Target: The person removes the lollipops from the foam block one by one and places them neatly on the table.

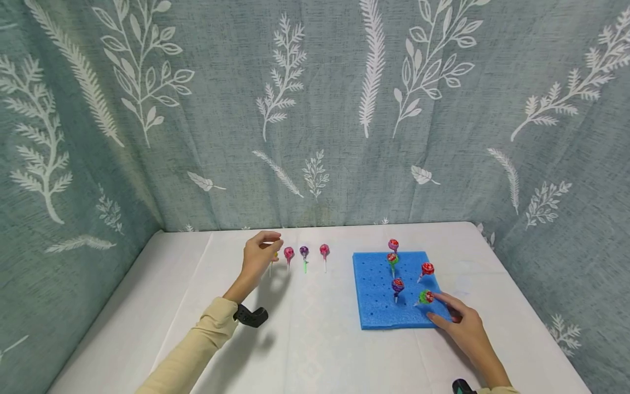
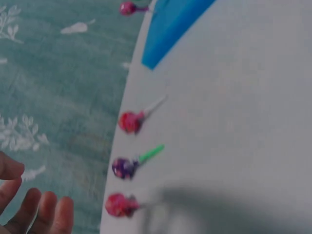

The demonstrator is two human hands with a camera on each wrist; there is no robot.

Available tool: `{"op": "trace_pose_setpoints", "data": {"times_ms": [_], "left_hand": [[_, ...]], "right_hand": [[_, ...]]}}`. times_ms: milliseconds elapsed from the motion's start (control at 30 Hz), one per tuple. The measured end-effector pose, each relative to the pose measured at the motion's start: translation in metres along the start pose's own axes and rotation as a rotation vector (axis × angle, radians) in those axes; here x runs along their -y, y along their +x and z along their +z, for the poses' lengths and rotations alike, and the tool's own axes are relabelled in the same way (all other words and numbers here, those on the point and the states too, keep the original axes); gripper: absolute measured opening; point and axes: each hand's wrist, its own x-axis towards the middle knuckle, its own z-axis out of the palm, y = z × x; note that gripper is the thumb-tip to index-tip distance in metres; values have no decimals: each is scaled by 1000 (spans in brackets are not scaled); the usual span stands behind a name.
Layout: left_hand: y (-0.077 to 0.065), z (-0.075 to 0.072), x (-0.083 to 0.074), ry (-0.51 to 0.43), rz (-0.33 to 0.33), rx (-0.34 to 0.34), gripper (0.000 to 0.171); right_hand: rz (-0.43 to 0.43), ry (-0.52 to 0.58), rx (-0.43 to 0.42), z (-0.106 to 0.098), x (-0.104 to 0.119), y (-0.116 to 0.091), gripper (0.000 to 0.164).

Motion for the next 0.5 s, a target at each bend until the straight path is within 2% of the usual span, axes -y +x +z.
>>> {"op": "trace_pose_setpoints", "data": {"times_ms": [500], "left_hand": [[-26, 35, -23, -159, 44, 128, 14]], "right_hand": [[-18, -12, 10, -2, 3, 0, 70]]}}
